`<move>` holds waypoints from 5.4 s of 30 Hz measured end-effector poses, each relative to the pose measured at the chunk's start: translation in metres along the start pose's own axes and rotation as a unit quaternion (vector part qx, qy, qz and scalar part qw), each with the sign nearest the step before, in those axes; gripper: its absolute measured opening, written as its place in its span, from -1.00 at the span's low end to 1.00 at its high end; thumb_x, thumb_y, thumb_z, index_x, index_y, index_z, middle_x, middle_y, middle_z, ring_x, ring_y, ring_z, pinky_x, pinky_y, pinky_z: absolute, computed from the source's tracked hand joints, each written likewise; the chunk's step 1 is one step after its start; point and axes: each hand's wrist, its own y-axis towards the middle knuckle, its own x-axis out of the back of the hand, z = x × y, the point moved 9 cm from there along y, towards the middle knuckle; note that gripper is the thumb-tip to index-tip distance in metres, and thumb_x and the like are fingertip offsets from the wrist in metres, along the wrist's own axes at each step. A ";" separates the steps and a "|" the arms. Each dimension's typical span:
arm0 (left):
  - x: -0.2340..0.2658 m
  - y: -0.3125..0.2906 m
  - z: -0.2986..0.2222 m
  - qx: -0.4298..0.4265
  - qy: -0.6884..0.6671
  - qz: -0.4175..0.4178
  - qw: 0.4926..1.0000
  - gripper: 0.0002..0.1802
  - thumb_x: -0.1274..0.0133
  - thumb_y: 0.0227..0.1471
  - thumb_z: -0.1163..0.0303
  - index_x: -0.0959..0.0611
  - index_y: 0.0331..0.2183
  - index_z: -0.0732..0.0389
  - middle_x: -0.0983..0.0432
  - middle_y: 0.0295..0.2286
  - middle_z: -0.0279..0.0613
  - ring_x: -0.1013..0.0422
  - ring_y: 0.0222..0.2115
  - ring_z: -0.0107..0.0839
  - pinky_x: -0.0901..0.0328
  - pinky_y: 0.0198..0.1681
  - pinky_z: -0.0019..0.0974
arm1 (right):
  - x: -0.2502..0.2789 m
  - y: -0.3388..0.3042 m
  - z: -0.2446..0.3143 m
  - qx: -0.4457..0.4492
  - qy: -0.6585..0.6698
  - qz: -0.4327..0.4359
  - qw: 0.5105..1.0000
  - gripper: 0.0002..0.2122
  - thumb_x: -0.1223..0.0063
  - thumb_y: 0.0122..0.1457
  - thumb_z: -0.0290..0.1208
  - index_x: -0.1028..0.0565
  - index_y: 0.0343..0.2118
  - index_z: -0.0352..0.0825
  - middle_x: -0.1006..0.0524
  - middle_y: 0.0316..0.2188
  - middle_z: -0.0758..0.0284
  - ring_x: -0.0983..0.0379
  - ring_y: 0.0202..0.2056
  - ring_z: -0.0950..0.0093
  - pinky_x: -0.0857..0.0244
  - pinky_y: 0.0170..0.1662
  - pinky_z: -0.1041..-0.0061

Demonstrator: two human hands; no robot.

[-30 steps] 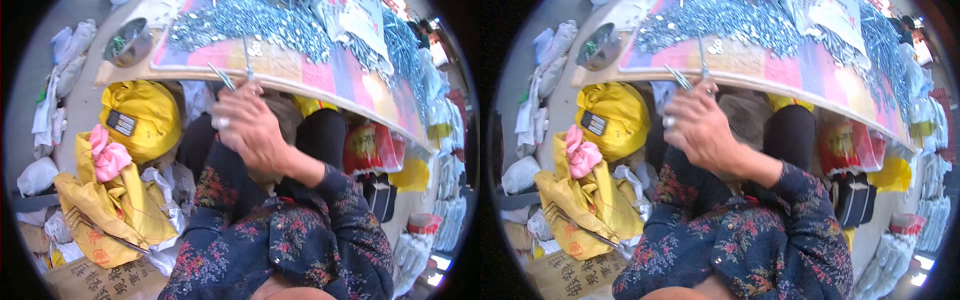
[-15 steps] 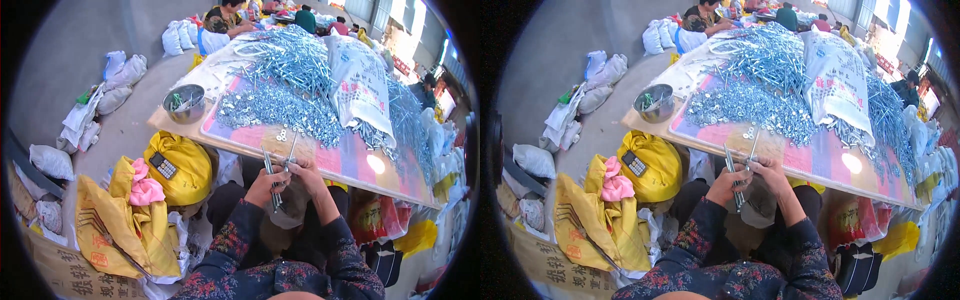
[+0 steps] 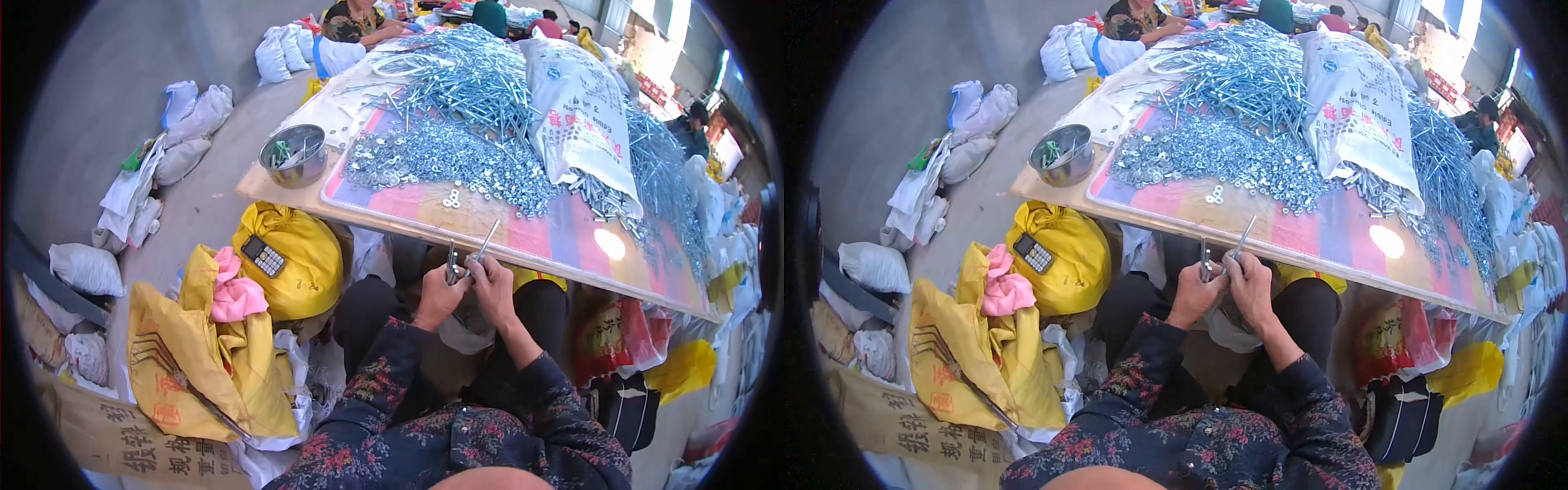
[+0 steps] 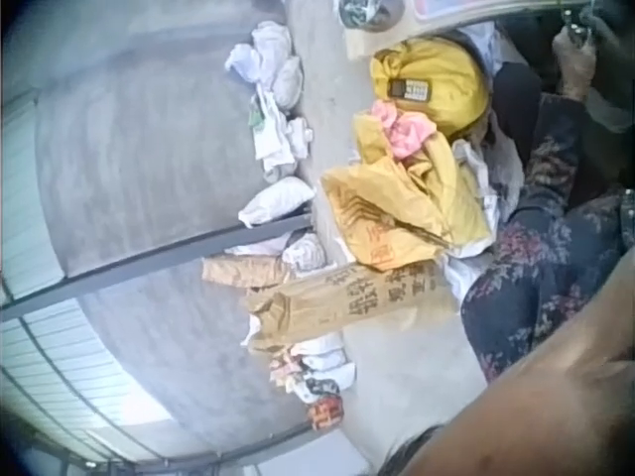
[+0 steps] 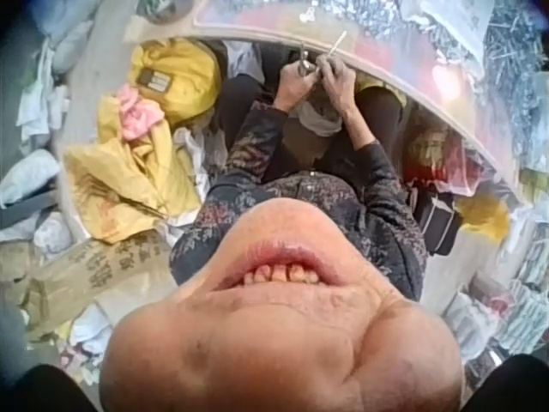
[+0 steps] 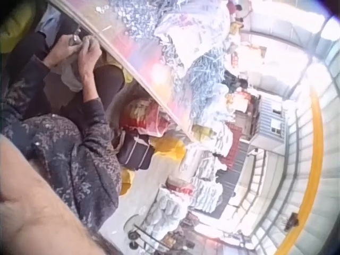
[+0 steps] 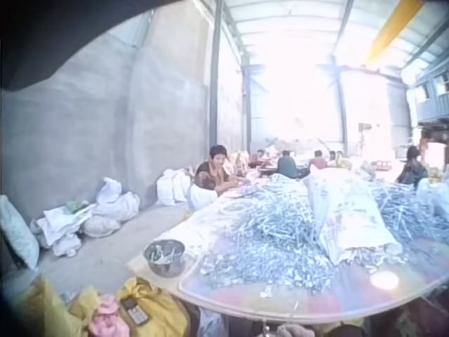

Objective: The person assembles hardware components by picking up washers and fasteners from the table and sliding them onto long metal bolts by hand.

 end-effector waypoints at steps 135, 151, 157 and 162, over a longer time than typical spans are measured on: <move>0.032 0.027 0.013 0.202 -0.293 -0.015 0.934 -0.74 -0.16 0.04 0.28 -0.61 -0.24 0.21 -0.44 -0.62 -0.38 -0.22 -0.72 -0.71 -0.01 -0.76 -0.63 | -0.037 0.155 -0.010 0.102 -0.261 -0.016 0.960 -0.72 0.14 0.24 -0.26 -0.40 -0.42 -0.42 -0.49 -0.54 0.02 -0.47 -0.46 0.12 -0.30 -0.38 0.20; 0.052 0.026 0.018 0.188 -0.266 -0.021 0.945 -0.75 -0.12 0.06 0.34 -0.58 -0.21 0.25 -0.42 -0.58 -0.32 -0.28 -0.63 -0.68 -0.03 -0.75 -0.64 | -0.093 0.141 -0.013 -0.055 0.045 0.048 0.996 -0.62 0.08 0.21 -0.17 -0.47 -0.52 -0.46 -0.43 -0.69 0.20 -0.35 -0.63 0.48 -0.22 -0.51 0.37; 0.056 0.026 0.014 0.204 -0.305 -0.002 0.930 -0.76 -0.12 0.06 0.35 -0.57 -0.23 0.24 -0.40 -0.59 -0.31 -0.23 -0.68 -0.67 -0.01 -0.77 -0.61 | -0.095 0.143 0.011 -0.039 0.183 0.081 0.979 -0.78 0.04 0.23 -0.33 -0.42 -0.48 -0.37 -0.43 -0.65 0.39 -0.23 -0.72 0.67 -0.09 -0.67 0.60; 0.064 0.027 0.013 0.205 -0.372 -0.002 0.905 -0.78 -0.12 0.05 0.35 -0.56 -0.24 0.23 -0.37 -0.61 -0.33 -0.21 -0.73 -0.66 0.00 -0.79 -0.62 | -0.088 0.133 0.052 0.205 -0.002 0.052 0.977 -0.84 0.02 0.20 -0.39 -0.40 -0.43 -0.37 -0.45 -0.65 0.32 -0.35 -0.64 0.62 -0.22 -0.59 0.52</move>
